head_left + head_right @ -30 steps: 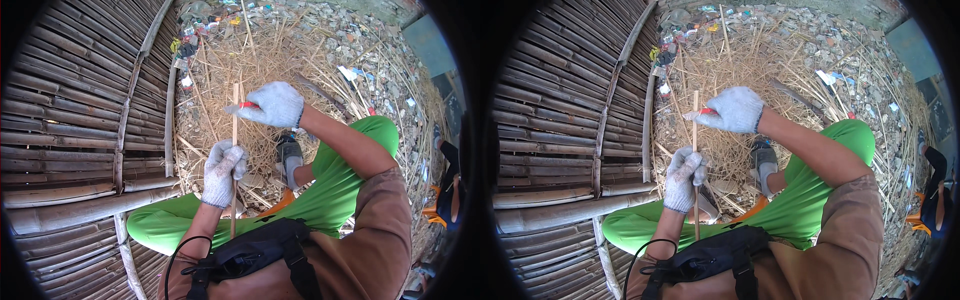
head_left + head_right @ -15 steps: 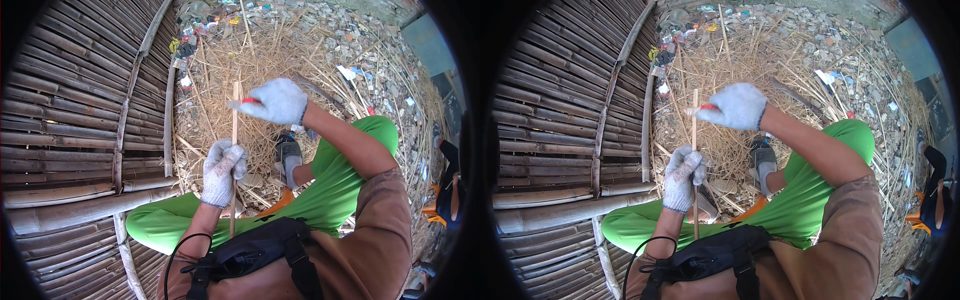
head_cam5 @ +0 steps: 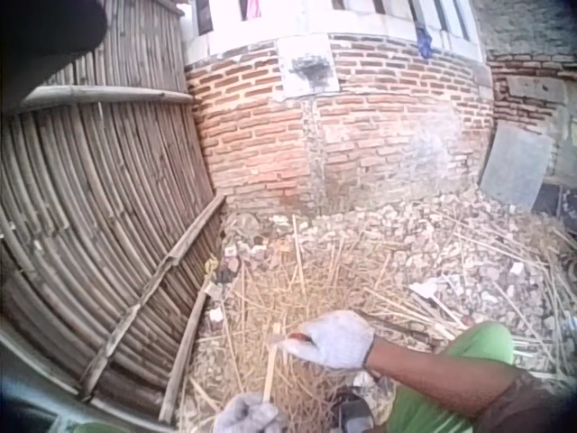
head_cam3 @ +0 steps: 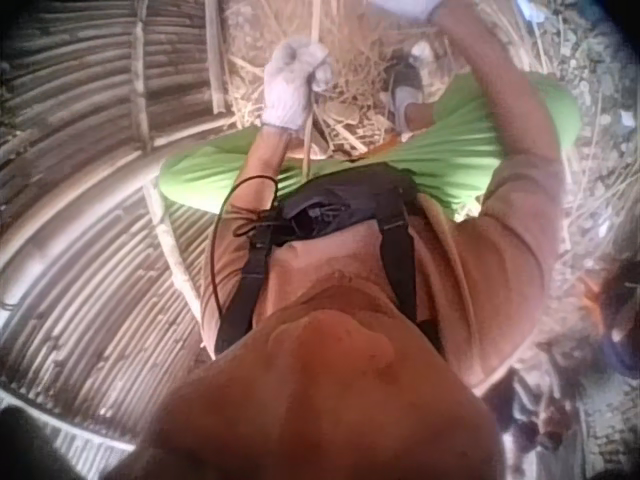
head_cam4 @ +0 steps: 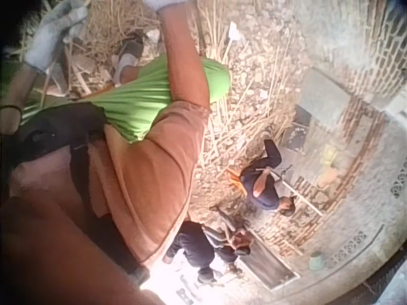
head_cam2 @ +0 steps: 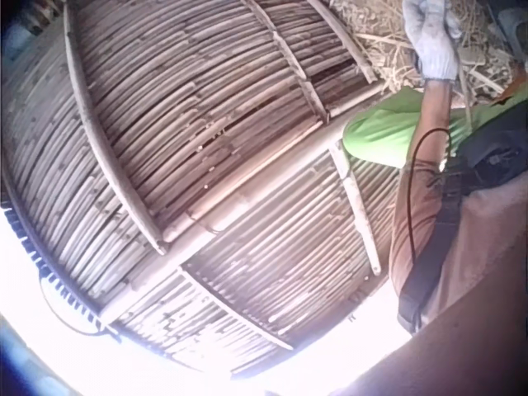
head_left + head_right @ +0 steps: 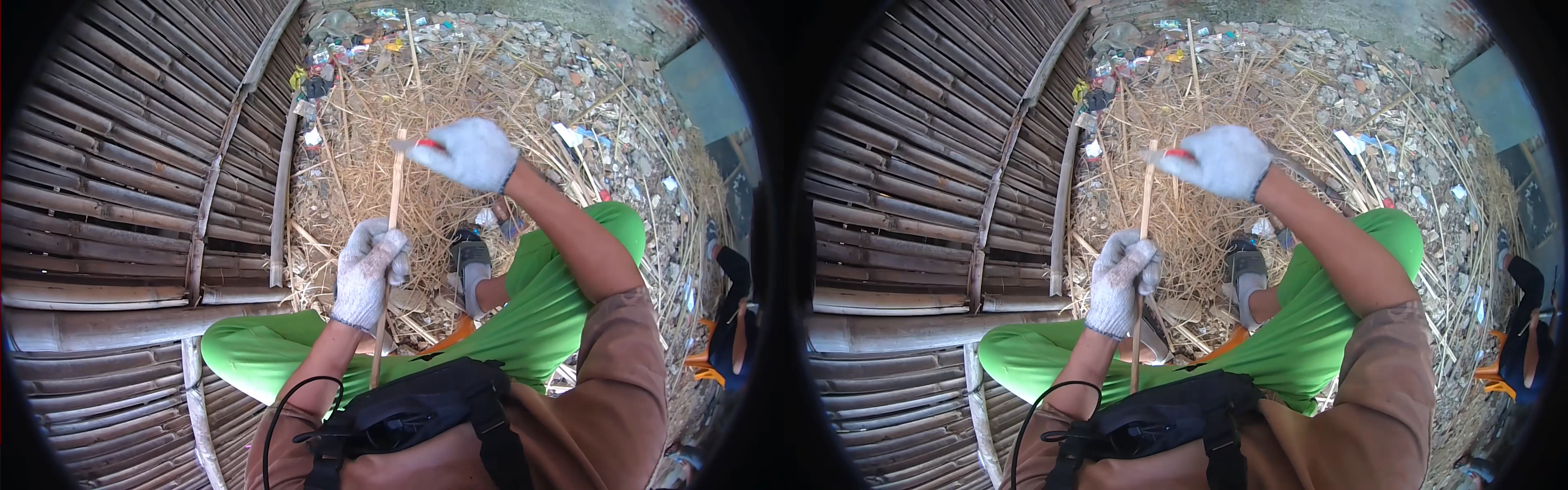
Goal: The person shaves a long bamboo stick with a small red knife, removing thin strips of material. The person holds the stick in one hand and carefully runs the knife along its length to smooth or sharpen it.
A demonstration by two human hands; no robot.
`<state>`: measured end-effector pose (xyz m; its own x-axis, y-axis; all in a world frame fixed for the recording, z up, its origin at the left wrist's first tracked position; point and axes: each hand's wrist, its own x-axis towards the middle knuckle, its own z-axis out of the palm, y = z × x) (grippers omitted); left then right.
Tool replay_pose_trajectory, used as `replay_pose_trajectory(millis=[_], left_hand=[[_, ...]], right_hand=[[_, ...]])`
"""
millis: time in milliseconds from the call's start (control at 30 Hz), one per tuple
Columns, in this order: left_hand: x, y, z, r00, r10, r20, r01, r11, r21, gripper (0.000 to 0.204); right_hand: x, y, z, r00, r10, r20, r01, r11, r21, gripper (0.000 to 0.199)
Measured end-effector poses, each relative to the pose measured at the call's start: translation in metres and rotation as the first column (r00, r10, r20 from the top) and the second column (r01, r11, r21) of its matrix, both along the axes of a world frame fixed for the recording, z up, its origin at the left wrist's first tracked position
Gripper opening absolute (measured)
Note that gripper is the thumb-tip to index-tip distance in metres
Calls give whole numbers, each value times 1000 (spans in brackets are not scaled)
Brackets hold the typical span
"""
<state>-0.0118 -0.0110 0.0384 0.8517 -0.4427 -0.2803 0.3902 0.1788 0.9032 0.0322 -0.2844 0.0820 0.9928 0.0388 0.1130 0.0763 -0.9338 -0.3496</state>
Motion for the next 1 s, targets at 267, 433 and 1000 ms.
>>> replay_pose_trajectory(millis=[267,433,1000], left_hand=[[-10,-11,4,1000,-5,27,4,999,35,14],[-14,-15,11,994,-66,83,63,997,39,16],[-12,-26,-1,991,-29,127,22,998,55,26]], right_hand=[[4,-23,-11,999,7,31,-4,994,-106,73],[7,-76,-5,954,-222,204,240,968,-70,87],[-10,-34,-1,991,-44,124,66,981,-182,76]])
